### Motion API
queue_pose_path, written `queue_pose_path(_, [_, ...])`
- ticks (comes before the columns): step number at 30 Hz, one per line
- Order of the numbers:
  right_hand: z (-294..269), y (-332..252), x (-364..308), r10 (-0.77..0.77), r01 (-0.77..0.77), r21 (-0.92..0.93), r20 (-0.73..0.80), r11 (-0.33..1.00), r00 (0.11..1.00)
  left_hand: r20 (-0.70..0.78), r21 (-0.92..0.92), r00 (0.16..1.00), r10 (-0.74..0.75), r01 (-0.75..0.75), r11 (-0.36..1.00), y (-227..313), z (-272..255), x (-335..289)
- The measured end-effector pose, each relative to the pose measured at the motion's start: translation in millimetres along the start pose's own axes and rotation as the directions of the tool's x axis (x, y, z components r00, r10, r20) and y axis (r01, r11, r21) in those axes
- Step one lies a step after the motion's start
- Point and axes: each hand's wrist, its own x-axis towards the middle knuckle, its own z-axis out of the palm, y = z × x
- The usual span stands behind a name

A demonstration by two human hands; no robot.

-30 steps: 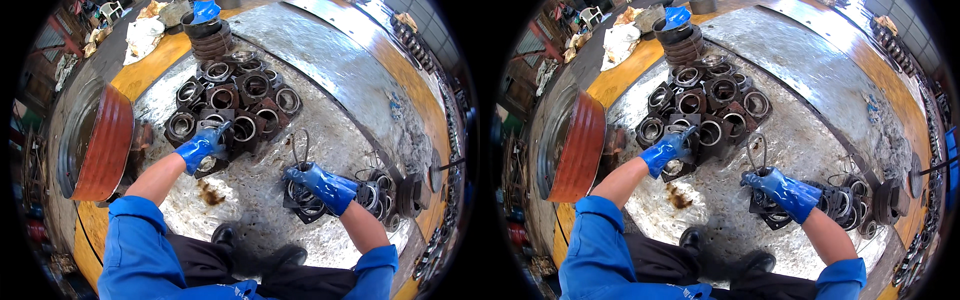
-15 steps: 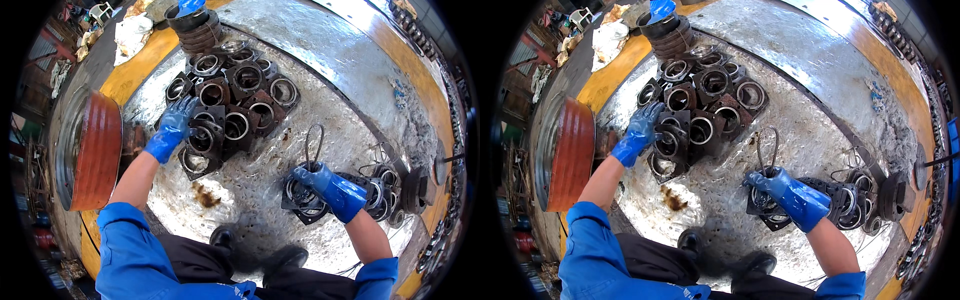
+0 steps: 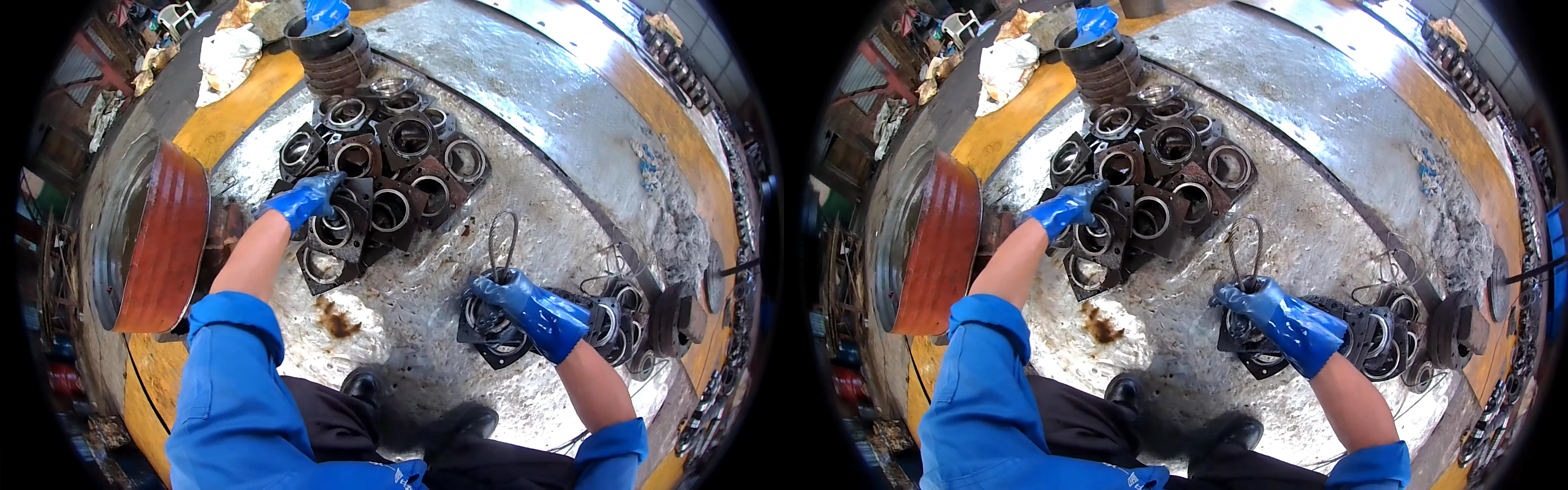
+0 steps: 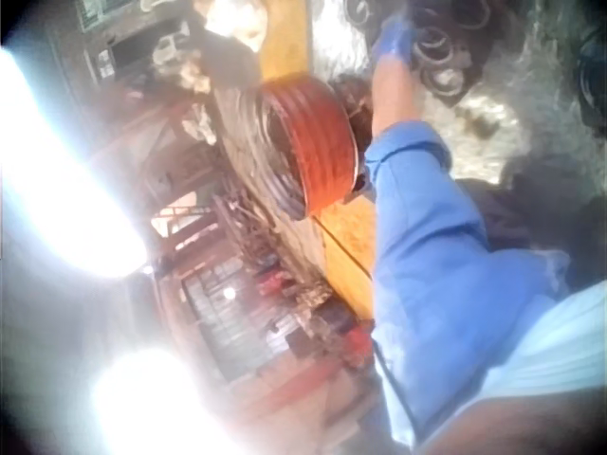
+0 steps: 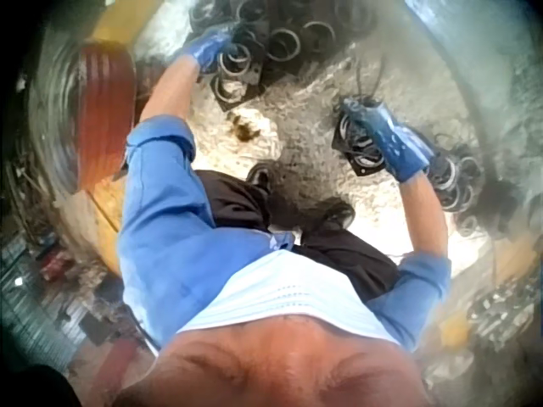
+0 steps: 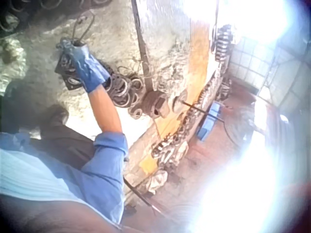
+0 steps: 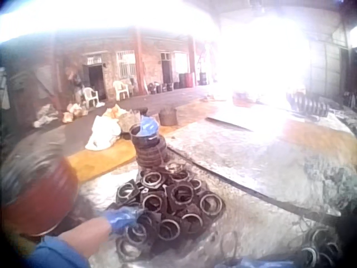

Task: The person, wearing blue gloves, picks up and moves various oily mechanical parts from a pile on the floor into smaller organized groups, while also pulling out long wire-like components.

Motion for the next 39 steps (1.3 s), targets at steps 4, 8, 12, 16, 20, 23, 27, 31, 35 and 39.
queue_pose_path(4, [9,-12,-19,0.034,-0.034,-0.060,0.004,0.998,0.999,0.110,0.035,0.991,-0.082,0.078,0.996,12,-1,-7])
queue_pose_path(8, [12,0,-26,-0.037,0.037,-0.043,0.000,0.998,0.999,0.050,-0.004,0.999,0.010,-0.009,1.000,11,21,-30])
queue_pose_path(12, [7,2,-28,0.021,-0.021,-0.003,-0.035,1.000,0.999,0.051,-0.118,0.999,-0.012,0.018,0.993,22,33,-42])
queue_pose_path(16, [12,-7,-32,0.040,-0.041,0.045,0.021,0.998,0.999,0.092,-0.245,0.993,-0.073,0.093,0.965,19,37,-55])
queue_pose_path(20, [12,-2,-27,0.026,-0.027,0.025,0.048,0.999,0.999,0.096,-0.139,0.991,-0.098,0.110,0.984,10,42,-37])
queue_pose_path(23, [14,6,-17,0.021,-0.021,0.001,0.046,1.000,0.999,0.014,-0.045,1.000,-0.006,0.006,0.999,5,36,-35])
queue_pose_path(27, [17,9,-14,0.018,-0.024,0.045,0.125,0.999,0.992,-0.004,0.093,1.000,-0.008,0.008,0.996,23,23,-50])
queue_pose_path(31, [17,12,-11,0.004,-0.007,0.021,0.150,1.000,0.989,0.005,0.094,0.999,-0.042,0.041,0.995,60,13,-65])
queue_pose_path(35, [26,0,-21,0.045,-0.029,-0.157,0.102,0.987,0.994,-0.077,0.106,0.997,0.000,0.008,0.994,95,15,-83])
queue_pose_path(39, [33,0,-28,0.013,0.012,-0.249,0.100,0.968,0.995,-0.039,0.156,0.999,0.006,0.000,0.988,130,15,-88])
